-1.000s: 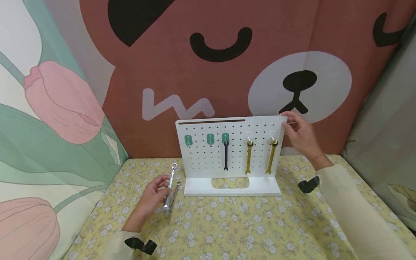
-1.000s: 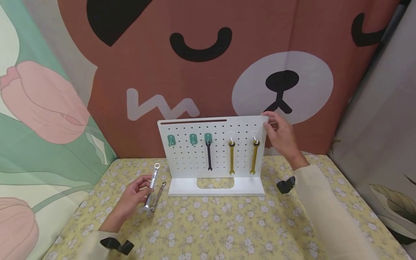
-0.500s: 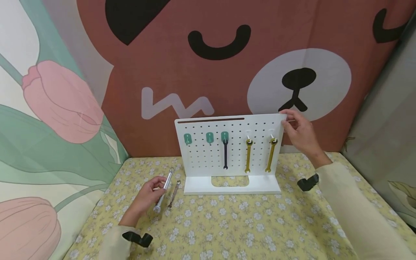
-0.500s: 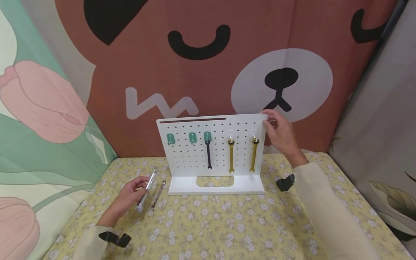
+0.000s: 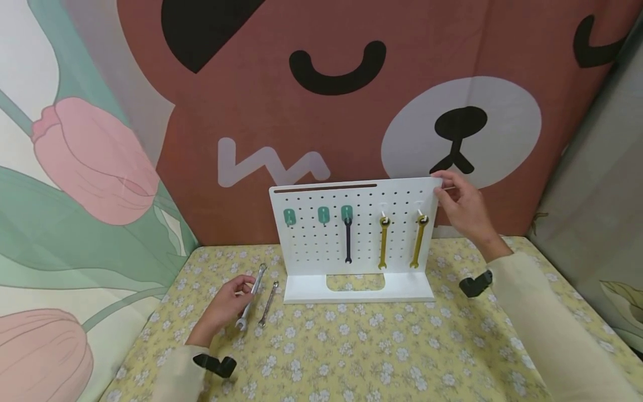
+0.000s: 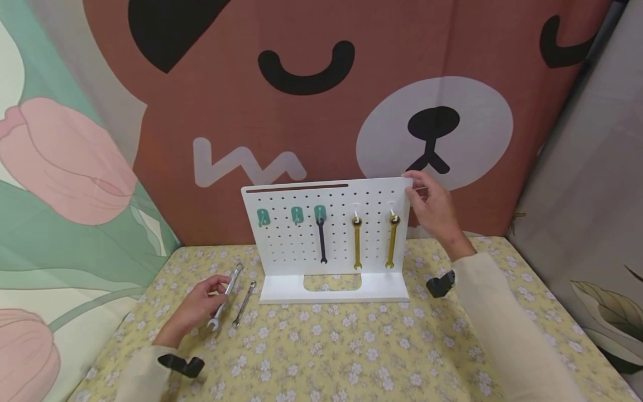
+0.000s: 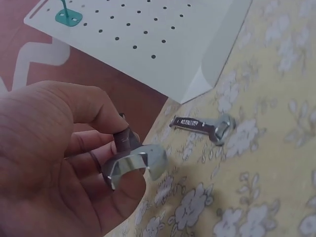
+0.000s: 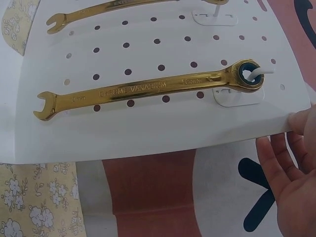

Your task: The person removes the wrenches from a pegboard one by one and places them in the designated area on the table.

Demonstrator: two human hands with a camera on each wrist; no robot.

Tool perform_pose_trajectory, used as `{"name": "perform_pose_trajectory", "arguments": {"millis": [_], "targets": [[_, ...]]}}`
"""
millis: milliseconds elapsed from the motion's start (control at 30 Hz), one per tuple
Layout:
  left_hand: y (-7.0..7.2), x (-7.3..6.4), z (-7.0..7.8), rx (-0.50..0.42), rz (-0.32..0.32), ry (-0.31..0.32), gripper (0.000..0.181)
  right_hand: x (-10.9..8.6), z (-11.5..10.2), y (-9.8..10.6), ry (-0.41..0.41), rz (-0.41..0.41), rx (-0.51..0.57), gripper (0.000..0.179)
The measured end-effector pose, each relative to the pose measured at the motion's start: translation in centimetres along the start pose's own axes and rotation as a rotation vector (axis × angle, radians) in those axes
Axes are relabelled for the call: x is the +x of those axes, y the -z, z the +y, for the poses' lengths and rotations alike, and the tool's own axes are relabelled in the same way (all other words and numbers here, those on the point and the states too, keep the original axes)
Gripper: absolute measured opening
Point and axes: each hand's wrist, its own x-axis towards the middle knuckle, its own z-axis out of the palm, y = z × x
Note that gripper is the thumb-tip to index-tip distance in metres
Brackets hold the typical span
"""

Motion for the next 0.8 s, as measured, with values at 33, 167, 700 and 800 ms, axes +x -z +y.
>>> {"name": "perform_pose_trajectory", "arguments": {"millis": [33, 167, 700, 800], "targets": [[0.0, 0.0, 0.0, 0.009, -0.009, -0.008, 0.030, 0.0, 0.0, 0.0, 0.002, 0.001, 0.000, 0.035], [0.1, 0.0, -0.3, 0.059, -0.014, -0.006, 0.028, 0.0, 0.0, 0.0, 0.016, 0.004, 0.001, 0.035], [-0.2, 0.2, -1.3, 0.193, -0.017, 0.027, 0.029, 0.0, 0.4, 0.1, 0.018, -0.006, 0.014, 0.037], [-0.3, 0.3, -1.5, 0.191, -0.014, 0.037, 0.029, 0.0, 0.4, 0.0, 0.024, -0.004, 0.012, 0.036]]}}
